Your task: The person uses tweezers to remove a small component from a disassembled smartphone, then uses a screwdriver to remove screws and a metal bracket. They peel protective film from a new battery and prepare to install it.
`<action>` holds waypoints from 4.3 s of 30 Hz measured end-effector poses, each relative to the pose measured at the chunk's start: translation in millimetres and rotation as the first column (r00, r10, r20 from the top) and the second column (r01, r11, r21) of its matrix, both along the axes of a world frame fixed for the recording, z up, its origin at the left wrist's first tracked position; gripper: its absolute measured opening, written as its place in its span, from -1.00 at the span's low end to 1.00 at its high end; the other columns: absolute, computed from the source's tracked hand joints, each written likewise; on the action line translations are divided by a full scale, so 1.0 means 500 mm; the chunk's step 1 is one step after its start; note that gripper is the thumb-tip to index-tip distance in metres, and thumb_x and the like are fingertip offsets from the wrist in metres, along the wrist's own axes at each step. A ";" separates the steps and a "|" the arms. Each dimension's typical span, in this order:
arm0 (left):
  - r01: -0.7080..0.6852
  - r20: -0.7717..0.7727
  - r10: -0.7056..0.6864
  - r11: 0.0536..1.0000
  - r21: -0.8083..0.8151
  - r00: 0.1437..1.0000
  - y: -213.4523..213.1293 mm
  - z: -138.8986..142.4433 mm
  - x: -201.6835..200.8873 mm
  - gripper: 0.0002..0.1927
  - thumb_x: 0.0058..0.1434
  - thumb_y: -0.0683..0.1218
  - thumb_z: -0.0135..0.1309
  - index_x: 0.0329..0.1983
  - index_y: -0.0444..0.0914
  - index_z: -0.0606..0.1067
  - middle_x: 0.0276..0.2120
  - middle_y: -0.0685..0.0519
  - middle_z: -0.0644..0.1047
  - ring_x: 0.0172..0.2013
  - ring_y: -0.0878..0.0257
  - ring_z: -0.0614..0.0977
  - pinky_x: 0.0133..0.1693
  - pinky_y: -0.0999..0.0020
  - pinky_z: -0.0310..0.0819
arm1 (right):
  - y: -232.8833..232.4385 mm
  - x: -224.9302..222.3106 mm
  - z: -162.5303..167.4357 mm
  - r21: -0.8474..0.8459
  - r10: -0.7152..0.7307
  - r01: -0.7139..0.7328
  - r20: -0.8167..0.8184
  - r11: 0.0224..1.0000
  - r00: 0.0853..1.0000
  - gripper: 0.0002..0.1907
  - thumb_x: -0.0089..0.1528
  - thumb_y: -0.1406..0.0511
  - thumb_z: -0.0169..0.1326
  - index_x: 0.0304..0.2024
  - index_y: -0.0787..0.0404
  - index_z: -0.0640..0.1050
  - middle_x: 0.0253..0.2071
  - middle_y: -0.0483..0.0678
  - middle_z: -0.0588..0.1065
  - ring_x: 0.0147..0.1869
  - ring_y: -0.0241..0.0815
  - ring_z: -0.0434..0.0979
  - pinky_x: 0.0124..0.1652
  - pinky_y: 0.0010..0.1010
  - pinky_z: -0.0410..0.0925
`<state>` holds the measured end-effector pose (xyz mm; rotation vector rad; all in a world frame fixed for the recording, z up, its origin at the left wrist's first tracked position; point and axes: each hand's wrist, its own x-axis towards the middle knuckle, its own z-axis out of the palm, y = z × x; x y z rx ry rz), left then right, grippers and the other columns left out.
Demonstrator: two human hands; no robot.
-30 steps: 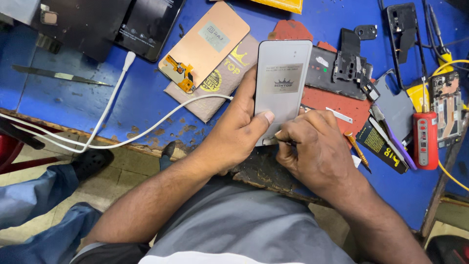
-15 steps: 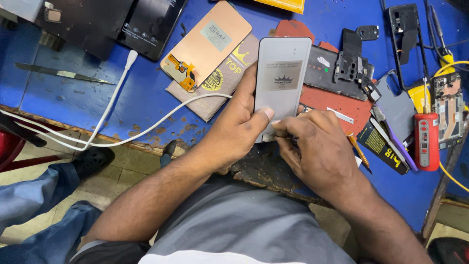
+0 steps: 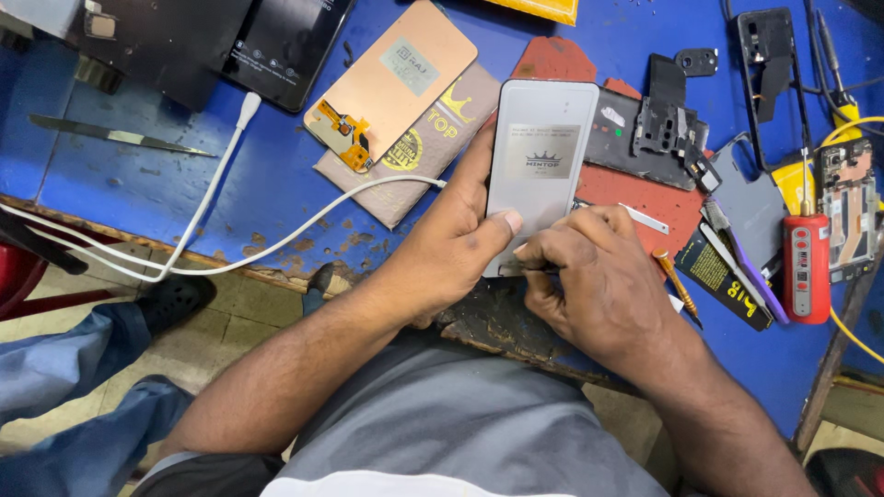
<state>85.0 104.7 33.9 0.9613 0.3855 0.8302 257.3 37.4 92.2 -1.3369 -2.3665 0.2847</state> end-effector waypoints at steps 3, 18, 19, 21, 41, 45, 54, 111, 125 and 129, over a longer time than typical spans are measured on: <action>0.006 0.020 -0.005 1.000 -0.019 1.000 -0.001 0.001 0.000 -0.10 0.27 -0.39 -0.19 0.63 -0.32 -0.25 0.57 -0.17 0.04 0.57 0.15 0.05 0.52 0.26 -0.09 | -0.001 0.002 0.000 0.005 0.007 -0.007 -0.009 1.000 1.000 -0.46 0.06 0.53 0.24 0.00 0.18 0.30 -0.25 -0.13 0.48 -0.17 -0.07 0.50 -0.08 -0.13 0.24; -0.038 0.000 0.038 0.999 -0.011 0.999 0.001 -0.008 0.004 -0.16 0.29 -0.40 -0.18 0.62 -0.30 -0.14 0.47 -0.14 0.19 0.48 0.17 0.23 0.48 0.26 0.06 | 0.000 -0.015 0.016 0.027 -0.019 0.019 0.010 0.999 1.000 -0.46 0.13 0.45 0.35 0.09 0.17 0.40 -0.18 -0.07 0.52 -0.13 -0.06 0.51 -0.11 -0.15 0.27; -0.033 0.004 0.033 0.999 -0.010 0.999 0.001 -0.008 0.006 -0.15 0.30 -0.40 -0.18 0.62 -0.30 -0.17 0.48 -0.15 0.18 0.49 0.17 0.22 0.48 0.26 0.05 | 0.001 -0.014 0.015 0.016 -0.010 0.010 0.011 1.000 1.000 -0.45 0.12 0.46 0.34 0.08 0.17 0.38 -0.19 -0.08 0.50 -0.12 -0.05 0.51 -0.09 -0.15 0.27; -0.029 0.004 0.029 1.000 -0.004 1.000 0.001 -0.009 0.006 -0.13 0.30 -0.40 -0.18 0.63 -0.29 -0.20 0.50 -0.15 0.15 0.50 0.17 0.20 0.48 0.27 0.03 | 0.003 -0.012 0.011 0.016 0.007 -0.007 0.012 1.000 1.000 -0.43 0.11 0.48 0.32 0.09 0.18 0.35 -0.21 -0.08 0.48 -0.12 -0.05 0.50 -0.08 -0.14 0.27; -0.031 0.049 0.032 0.999 -0.033 0.998 0.009 -0.005 -0.003 -0.19 0.31 -0.39 -0.18 0.61 -0.29 -0.09 0.44 -0.12 0.25 0.47 0.19 0.27 0.49 0.26 0.10 | 0.000 0.005 0.031 -0.056 -0.026 0.029 0.060 0.998 0.998 -0.39 0.14 0.39 0.34 0.18 0.13 0.37 -0.14 -0.07 0.52 -0.06 -0.04 0.52 -0.04 -0.16 0.24; -0.027 0.048 0.028 0.999 -0.016 0.998 0.002 -0.008 0.003 -0.18 0.32 -0.41 -0.20 0.63 -0.29 -0.12 0.47 -0.14 0.22 0.49 0.18 0.24 0.50 0.26 0.08 | 0.002 0.003 0.032 -0.092 -0.034 0.040 0.065 0.995 0.997 -0.38 0.14 0.40 0.30 0.21 0.17 0.35 -0.18 -0.04 0.51 -0.06 -0.01 0.52 -0.03 -0.15 0.26; -0.020 -0.030 0.021 0.999 0.033 0.999 -0.001 -0.010 0.004 -0.15 0.32 -0.39 -0.15 0.63 -0.31 -0.17 0.53 -0.15 0.12 0.54 0.15 0.13 0.51 0.25 -0.01 | 0.005 0.003 0.008 -0.097 0.006 -0.001 0.046 0.995 0.999 -0.38 0.08 0.48 0.24 0.15 0.15 0.33 -0.28 -0.14 0.46 -0.13 -0.09 0.49 -0.01 -0.14 0.24; -0.054 0.020 0.054 0.999 0.004 0.998 -0.002 -0.007 0.000 -0.18 0.28 -0.40 -0.19 0.61 -0.34 -0.10 0.45 -0.13 0.23 0.49 0.19 0.22 0.50 0.29 0.02 | -0.001 0.001 -0.018 0.046 0.024 -0.024 -0.008 0.999 1.000 -0.46 0.12 0.52 0.22 0.01 0.15 0.25 -0.21 -0.12 0.47 -0.13 -0.05 0.49 -0.08 -0.10 0.25; -0.083 0.016 0.082 0.993 0.089 0.997 0.013 -0.002 -0.009 -0.20 0.36 -0.43 -0.24 0.63 -0.26 -0.13 0.43 -0.16 0.30 0.46 0.17 0.36 0.50 0.21 0.22 | -0.004 0.015 0.015 0.007 -0.053 0.053 -0.044 0.999 0.998 -0.42 0.12 0.42 0.37 0.09 0.15 0.36 -0.12 -0.04 0.51 -0.04 0.02 0.52 -0.07 -0.15 0.34; -0.022 0.063 0.028 0.995 -0.099 0.998 0.002 -0.001 -0.012 -0.17 0.32 -0.40 -0.24 0.61 -0.24 -0.21 0.39 -0.14 0.30 0.33 0.14 0.46 0.39 0.20 0.32 | -0.017 0.011 0.015 0.142 0.008 -0.008 -0.002 0.990 1.000 -0.50 0.16 0.47 0.36 0.03 0.12 0.39 -0.19 -0.13 0.56 -0.09 -0.09 0.55 -0.12 -0.19 0.32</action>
